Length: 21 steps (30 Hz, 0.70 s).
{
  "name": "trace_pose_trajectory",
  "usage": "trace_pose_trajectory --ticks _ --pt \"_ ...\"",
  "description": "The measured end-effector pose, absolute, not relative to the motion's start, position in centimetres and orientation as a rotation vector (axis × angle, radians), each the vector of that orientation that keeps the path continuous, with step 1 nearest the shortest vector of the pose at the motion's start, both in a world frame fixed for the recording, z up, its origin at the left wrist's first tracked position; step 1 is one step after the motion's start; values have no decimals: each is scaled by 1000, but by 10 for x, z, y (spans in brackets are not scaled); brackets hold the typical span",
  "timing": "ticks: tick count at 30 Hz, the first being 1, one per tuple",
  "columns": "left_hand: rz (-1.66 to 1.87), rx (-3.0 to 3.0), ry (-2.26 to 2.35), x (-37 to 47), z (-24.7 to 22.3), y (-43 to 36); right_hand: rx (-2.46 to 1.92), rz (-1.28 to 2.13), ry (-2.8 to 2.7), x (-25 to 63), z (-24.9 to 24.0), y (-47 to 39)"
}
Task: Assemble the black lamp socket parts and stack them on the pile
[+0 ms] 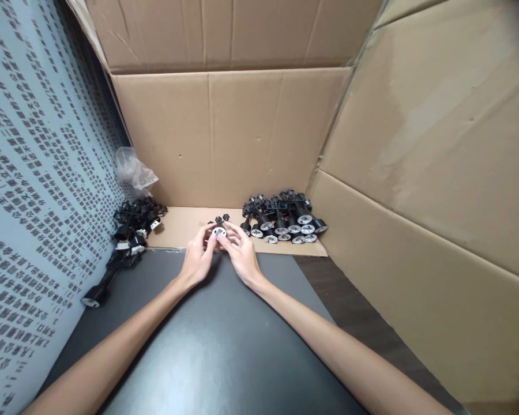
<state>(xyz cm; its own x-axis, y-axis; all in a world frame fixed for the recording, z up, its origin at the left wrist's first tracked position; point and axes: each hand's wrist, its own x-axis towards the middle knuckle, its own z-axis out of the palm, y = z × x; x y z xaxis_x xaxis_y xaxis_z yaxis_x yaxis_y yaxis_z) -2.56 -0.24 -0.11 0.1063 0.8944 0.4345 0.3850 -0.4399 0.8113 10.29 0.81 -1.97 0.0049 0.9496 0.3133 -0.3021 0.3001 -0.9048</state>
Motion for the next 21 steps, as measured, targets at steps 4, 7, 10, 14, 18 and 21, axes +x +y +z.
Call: trace_pose_trajectory --ticks 4,7,10,14,18,21 --pt "1323 1839 1205 -26 -2 -1 -761 1105 -1231 103 -22 8" --pt "1290 1823 1214 -26 0 -2 -792 1009 -1291 104 -21 6" --pt "1283 1874 1314 -25 3 -3 -822 897 -1306 106 -20 4" --pt "1369 1944 1349 -25 2 -4 -804 900 -1312 107 -17 2" --pt "1372 2018 1293 -25 1 -4 -766 959 -1307 106 -16 1" --pt "1364 2045 1288 -26 0 -4 -744 1007 -1293 105 -18 2"
